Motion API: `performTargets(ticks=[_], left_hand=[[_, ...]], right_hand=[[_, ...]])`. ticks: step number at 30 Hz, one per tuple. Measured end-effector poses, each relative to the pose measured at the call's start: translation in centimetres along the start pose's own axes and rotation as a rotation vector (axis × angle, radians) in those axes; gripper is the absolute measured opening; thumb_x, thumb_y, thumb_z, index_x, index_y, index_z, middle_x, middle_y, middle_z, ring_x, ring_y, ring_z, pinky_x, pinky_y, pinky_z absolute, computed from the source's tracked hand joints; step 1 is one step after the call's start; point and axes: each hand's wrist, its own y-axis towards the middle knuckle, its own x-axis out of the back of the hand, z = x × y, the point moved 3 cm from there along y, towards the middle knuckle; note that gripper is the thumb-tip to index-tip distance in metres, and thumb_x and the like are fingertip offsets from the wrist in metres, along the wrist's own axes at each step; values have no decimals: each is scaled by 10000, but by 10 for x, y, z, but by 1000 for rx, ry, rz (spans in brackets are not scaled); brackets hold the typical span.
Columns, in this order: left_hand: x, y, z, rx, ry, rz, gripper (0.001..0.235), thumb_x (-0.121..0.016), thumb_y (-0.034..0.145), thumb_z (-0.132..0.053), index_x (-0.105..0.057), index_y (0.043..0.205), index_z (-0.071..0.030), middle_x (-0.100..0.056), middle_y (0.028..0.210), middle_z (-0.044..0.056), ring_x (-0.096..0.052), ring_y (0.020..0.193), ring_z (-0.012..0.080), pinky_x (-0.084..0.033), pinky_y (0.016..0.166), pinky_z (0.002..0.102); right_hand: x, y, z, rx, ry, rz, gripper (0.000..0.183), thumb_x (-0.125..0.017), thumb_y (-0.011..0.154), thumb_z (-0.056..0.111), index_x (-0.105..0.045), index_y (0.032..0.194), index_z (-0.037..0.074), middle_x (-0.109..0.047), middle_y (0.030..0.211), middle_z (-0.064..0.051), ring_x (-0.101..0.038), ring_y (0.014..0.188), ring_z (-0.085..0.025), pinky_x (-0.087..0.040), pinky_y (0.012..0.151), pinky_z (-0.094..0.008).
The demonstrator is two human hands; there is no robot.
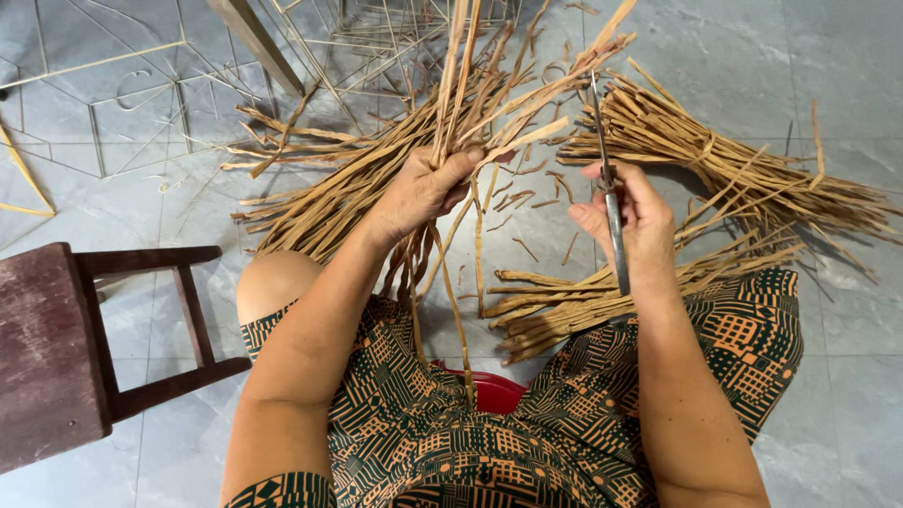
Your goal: The person sits on a low stool and uses shears to trim and separate dried plant strips. The person repeatedly picks up bundles, cuts them into smaller pieces, and drops the cut pieces onto the floor.
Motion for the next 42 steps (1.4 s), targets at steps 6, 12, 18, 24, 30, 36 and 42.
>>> performTargets(ticks=[6,12,18,24,30,36,42], left_hand=[[3,1,4,-27,-95,-45,232,-685,1001,-287,-728,1049,-64,-447,600,-85,-366,492,32,-267,435,225],[6,2,8,-4,-119,-80,255,-719,988,-238,-743,1132,-28,-482,612,-80,-392,491,30,-279,435,218],[6,3,11,-17,-62,-53,273,-724,983,-204,-745,1197,-36,-506,623,-77,-395,506,27,-285,447,216],[5,1,10,-23,36,-34,271,-730,981,-192,-765,1230,-91,-506,633,-96,-385,521,16,-279,464,205],[-2,2,13,0,100,22,242,-752,981,-172,-776,1209,-96,-630,774,-111,-444,624,4,-345,532,204],[-2,1,9,70,146,-6,254,-733,966,-236,-780,1182,-112,-551,655,-99,-402,538,15,-299,472,209],[1,1,5,79,172,-18,275,-725,968,-268,-776,1188,-112,-524,634,-96,-379,516,21,-288,451,225]], right_hand=[[-4,-3,11,17,-48,32,459,-861,877,143,-662,1288,95,-514,837,60,-474,750,-36,-407,656,-179],[-4,-1,15,-25,-27,12,458,-867,878,171,-664,1283,101,-470,779,79,-442,700,-29,-364,603,-188],[0,-1,15,-40,-72,10,445,-868,878,152,-665,1269,92,-453,775,77,-427,703,-29,-360,604,-188],[0,0,14,-26,-62,15,462,-870,875,136,-660,1284,87,-468,780,75,-446,708,-26,-376,618,-185],[1,2,13,66,-44,8,478,-866,888,115,-641,1307,64,-549,888,69,-518,812,-27,-453,718,-176],[-1,3,7,-74,-50,-27,429,-908,829,128,-700,1198,61,-508,797,77,-467,738,-36,-415,653,-184],[-4,1,6,-99,-97,-64,392,-910,826,127,-717,1162,67,-536,776,85,-477,709,-22,-431,631,-183]])
